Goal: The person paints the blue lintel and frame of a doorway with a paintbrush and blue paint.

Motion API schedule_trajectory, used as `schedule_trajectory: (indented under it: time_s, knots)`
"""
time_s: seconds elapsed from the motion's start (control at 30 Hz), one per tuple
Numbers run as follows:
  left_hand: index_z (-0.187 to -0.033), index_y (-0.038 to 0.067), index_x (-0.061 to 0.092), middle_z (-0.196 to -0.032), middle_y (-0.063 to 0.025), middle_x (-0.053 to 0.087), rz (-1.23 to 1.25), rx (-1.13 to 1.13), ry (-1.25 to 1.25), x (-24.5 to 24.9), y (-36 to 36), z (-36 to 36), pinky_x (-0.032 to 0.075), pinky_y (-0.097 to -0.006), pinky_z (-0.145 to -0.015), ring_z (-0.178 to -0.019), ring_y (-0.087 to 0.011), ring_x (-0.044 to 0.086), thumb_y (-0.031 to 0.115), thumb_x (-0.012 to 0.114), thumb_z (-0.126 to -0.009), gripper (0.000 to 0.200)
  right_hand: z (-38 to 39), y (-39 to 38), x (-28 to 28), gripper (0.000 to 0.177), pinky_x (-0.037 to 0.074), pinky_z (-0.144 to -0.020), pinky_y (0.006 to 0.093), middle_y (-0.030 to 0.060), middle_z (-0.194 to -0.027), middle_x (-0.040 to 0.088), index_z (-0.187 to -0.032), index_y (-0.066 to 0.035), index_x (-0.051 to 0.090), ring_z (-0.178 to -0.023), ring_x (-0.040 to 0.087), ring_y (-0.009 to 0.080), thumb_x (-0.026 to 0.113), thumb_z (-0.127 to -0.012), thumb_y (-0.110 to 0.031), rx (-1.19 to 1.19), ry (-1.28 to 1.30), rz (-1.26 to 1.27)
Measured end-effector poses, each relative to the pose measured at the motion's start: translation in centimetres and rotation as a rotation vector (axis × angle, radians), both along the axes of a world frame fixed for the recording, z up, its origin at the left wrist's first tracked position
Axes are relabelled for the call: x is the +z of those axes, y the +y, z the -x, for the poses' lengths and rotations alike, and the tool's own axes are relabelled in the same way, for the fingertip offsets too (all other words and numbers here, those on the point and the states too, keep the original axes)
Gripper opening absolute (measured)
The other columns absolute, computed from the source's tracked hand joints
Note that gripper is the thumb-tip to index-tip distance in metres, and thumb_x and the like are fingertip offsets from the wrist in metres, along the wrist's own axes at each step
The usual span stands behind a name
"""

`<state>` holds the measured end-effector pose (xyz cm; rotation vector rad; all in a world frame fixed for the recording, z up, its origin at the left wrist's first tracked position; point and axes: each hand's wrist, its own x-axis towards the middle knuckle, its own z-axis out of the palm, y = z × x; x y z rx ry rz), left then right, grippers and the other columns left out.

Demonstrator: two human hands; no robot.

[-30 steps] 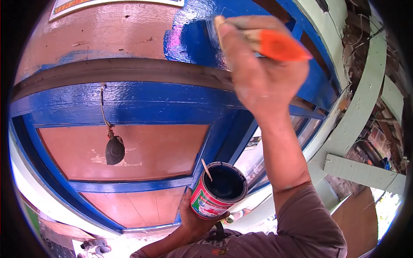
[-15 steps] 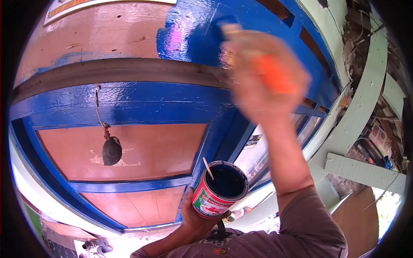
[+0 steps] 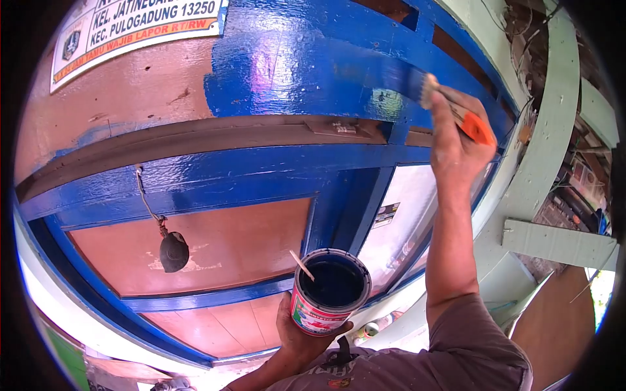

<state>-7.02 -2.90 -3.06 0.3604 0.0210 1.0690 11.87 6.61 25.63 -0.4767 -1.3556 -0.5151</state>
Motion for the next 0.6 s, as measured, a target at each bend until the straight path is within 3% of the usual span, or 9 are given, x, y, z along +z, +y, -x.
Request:
schedule_trajectory:
  time_s: [0.03,0.13,0.17,0.23,0.3,0.4,0.47,0.5,0.6]
  knots:
    - [-0.153,0.013,0.033,-0.151,-0.0145,0.051,-0.01,0.016,0.016,0.0,0.1,0.1,0.043,-0.0537,-0.117,-0.139,-0.0293,0.051,0.055,0.044,-0.105,0.065,-0.8,0.1,-0.4,0.01,0.055,-0.062,0.0273,0.0105,-0.09,0.077,-0.102,0.001,0.076,-0.077,0.071,0.0122,0.074,-0.092,0.0,-0.059,0.021,-0.033]
    - [-0.154,0.014,0.032,-0.151,-0.0155,0.051,-0.028,0.111,0.136,0.5,-0.4,-0.2,0.046,-0.054,-0.114,-0.138,-0.0312,0.052,0.056,0.046,-0.103,0.068,1.0,2.1,-1.3,0.012,0.06,-0.077,0.0304,0.0101,-0.097,0.077,-0.105,0.001,0.075,-0.088,0.073,0.0166,0.075,-0.094,-0.006,-0.012,-0.181,-0.239]
    - [-0.155,0.014,0.032,-0.151,-0.016,0.051,-0.027,0.097,0.097,0.5,-0.5,-0.4,0.048,-0.0544,-0.111,-0.138,-0.0327,0.053,0.057,0.048,-0.102,0.07,3.6,0.7,-1.4,0.012,0.061,-0.078,0.0332,0.01,-0.097,0.078,-0.102,-0.003,0.076,-0.088,0.076,0.0222,0.077,-0.09,-0.006,-0.206,-0.268,-0.176]
    - [-0.156,0.014,0.032,-0.151,-0.0171,0.05,-0.024,0.054,0.031,0.5,-0.7,-1.1,0.052,-0.0553,-0.107,-0.137,-0.0356,0.053,0.058,0.051,-0.099,0.074,7.4,0.9,-1.2,0.01,0.062,-0.077,0.0355,0.0101,-0.095,0.077,-0.095,-0.006,0.073,-0.089,0.077,0.0272,0.076,-0.086,-0.008,0.041,-0.328,-0.368]
    - [-0.157,0.014,0.031,-0.151,-0.0182,0.05,-0.019,0.034,-0.055,0.0,-0.1,-1.4,0.055,-0.0562,-0.102,-0.136,-0.0385,0.053,0.058,0.053,-0.097,0.078,9.7,-0.6,-1.4,0.013,0.063,-0.074,0.0358,0.008,-0.094,0.076,-0.095,-0.008,0.072,-0.086,0.077,0.0271,0.075,-0.082,-0.004,0.241,-0.379,-0.372]
    - [-0.159,0.018,0.034,-0.154,-0.0185,0.047,0.059,0.052,-0.082,0.6,0.1,-1.9,0.062,-0.0605,-0.085,-0.136,-0.0447,0.051,0.062,0.055,-0.094,0.081,10.5,-0.1,-1.9,0.03,0.06,-0.075,0.0427,0.0114,-0.089,0.07,-0.095,-0.005,0.068,-0.084,0.071,0.0306,0.071,-0.065,-0.007,0.337,-0.367,-0.32]
    - [-0.158,0.019,0.034,-0.155,-0.0173,0.046,0.042,-0.036,-0.151,0.7,0.3,-1.7,0.063,-0.0598,-0.081,-0.137,-0.044,0.051,0.064,0.054,-0.095,0.08,6.1,2.1,-1.7,0.013,0.06,-0.068,0.0392,0.0129,-0.086,0.071,-0.097,-0.005,0.072,-0.078,0.072,0.0307,0.072,-0.084,-0.009,0.223,-0.279,-0.252]
    - [-0.158,0.019,0.036,-0.154,-0.0175,0.046,0.028,-0.062,-0.167,0.4,0.4,-1.7,0.062,-0.0587,-0.082,-0.14,-0.0431,0.045,0.069,0.054,-0.093,0.084,2.8,2.6,-1.8,0.013,0.06,-0.069,0.0337,0.0131,-0.091,0.075,-0.099,-0.004,0.076,-0.081,0.075,0.025,0.074,-0.091,-0.015,0.336,-0.195,-0.14]
    - [-0.156,0.02,0.038,-0.152,-0.0183,0.047,0.014,-0.119,-0.202,0.1,0.7,-1.6,0.059,-0.0568,-0.084,-0.146,-0.0417,0.035,0.078,0.055,-0.088,0.091,-7.4,2.1,-2.8,0.013,0.057,-0.077,0.0251,0.0067,-0.094,0.079,-0.104,-0.004,0.078,-0.083,0.072,0.0104,0.079,-0.094,-0.012,0.269,0.085,0.098]
